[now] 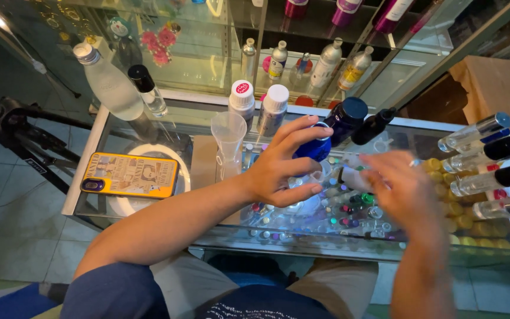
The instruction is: Mixing liquids in a blue bottle using a syringe for measurement and a handheld electric mixer for blending.
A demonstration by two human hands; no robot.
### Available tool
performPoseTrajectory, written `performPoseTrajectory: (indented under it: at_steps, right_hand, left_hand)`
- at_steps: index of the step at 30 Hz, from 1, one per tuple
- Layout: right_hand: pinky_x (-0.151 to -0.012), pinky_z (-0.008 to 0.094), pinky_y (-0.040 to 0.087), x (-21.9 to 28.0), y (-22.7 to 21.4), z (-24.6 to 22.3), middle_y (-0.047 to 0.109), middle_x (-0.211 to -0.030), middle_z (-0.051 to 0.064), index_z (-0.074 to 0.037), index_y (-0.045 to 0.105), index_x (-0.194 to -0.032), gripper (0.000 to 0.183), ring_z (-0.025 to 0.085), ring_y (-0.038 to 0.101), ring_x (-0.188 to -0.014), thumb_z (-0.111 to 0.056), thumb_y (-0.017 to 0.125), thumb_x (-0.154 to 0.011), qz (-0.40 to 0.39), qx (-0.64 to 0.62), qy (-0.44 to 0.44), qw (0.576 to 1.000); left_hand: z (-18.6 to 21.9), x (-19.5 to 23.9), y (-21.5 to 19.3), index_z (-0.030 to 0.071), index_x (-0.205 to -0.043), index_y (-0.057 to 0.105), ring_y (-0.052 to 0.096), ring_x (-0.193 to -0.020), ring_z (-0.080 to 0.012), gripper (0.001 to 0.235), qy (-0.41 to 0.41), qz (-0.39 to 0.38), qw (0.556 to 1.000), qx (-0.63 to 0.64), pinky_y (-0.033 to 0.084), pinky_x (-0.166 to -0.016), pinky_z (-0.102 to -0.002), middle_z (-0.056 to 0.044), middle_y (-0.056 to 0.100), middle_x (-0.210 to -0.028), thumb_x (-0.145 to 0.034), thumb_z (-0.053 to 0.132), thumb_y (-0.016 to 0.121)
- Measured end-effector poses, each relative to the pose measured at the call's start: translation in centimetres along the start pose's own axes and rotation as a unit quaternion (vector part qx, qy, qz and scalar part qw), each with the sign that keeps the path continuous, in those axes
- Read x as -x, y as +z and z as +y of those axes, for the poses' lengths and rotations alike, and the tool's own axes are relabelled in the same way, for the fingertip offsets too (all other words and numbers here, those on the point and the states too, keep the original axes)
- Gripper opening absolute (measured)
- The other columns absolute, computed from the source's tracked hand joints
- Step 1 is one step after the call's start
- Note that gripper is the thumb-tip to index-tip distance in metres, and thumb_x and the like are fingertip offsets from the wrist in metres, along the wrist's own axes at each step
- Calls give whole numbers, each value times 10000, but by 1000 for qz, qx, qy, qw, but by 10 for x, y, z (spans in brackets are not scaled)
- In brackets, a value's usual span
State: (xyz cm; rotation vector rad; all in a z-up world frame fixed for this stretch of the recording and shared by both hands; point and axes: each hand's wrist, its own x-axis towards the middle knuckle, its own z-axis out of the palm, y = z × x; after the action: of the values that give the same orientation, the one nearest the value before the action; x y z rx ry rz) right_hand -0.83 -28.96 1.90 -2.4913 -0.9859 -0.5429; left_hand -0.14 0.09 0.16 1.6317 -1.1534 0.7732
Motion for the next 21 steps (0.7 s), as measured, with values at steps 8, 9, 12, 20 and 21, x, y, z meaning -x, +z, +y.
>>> performPoseTrajectory:
  at_steps: [8, 9, 12, 20, 21]
  right_hand:
    - [-697, 302, 574, 8, 68, -106, 743, -871, -15, -183, 792, -1032, 361, 215, 684, -708, -288, 941, -721, 169, -193, 145, 956]
    - [-630, 245, 561, 6, 70, -114, 726, -790, -51, -211, 787, -972, 260, 163, 646, -596, -261, 926, -758, 184, -205, 168, 947]
    - [-540, 239, 506, 5, 76, -120, 701, -728, -53, -208, 781, -902, 59, 130, 536, -519, -230, 830, -879, 218, -217, 192, 932]
    - [-719, 387, 582, 3, 52, -100, 737, -778, 99, -55, 763, -870, 140, 248, 743, -790, -150, 865, -866, 252, -249, 149, 923]
    - [-782, 386, 582, 2, 46, -96, 747, -793, 81, -68, 754, -831, 171, 279, 752, -803, -182, 869, -887, 253, -227, 135, 931]
  left_hand:
    - [-2, 2, 17, 156, -918, 712, 463, -1411, -385, 341, 44, 72, 995, -56, 286, -1246, -533, -157, 586, -1427, -999, 470, 607]
    - [-2, 3, 18, 157, -916, 711, 460, -1414, -374, 344, 46, 73, 995, -58, 280, -1251, -526, -151, 588, -1424, -1001, 473, 605]
    - [-2, 1, 18, 165, -922, 713, 471, -1404, -365, 347, 57, 69, 993, -70, 275, -1255, -524, -150, 593, -1422, -1003, 483, 601]
    - [5, 1, 12, 146, -1311, 652, 467, -1438, -363, 660, 161, 124, 961, -187, 270, -1266, -548, -168, 516, -1511, -1011, 684, 416]
    - [7, 1, 10, 162, -1318, 646, 460, -1445, -357, 653, 171, 125, 952, -222, 242, -1273, -562, -154, 520, -1515, -997, 693, 441]
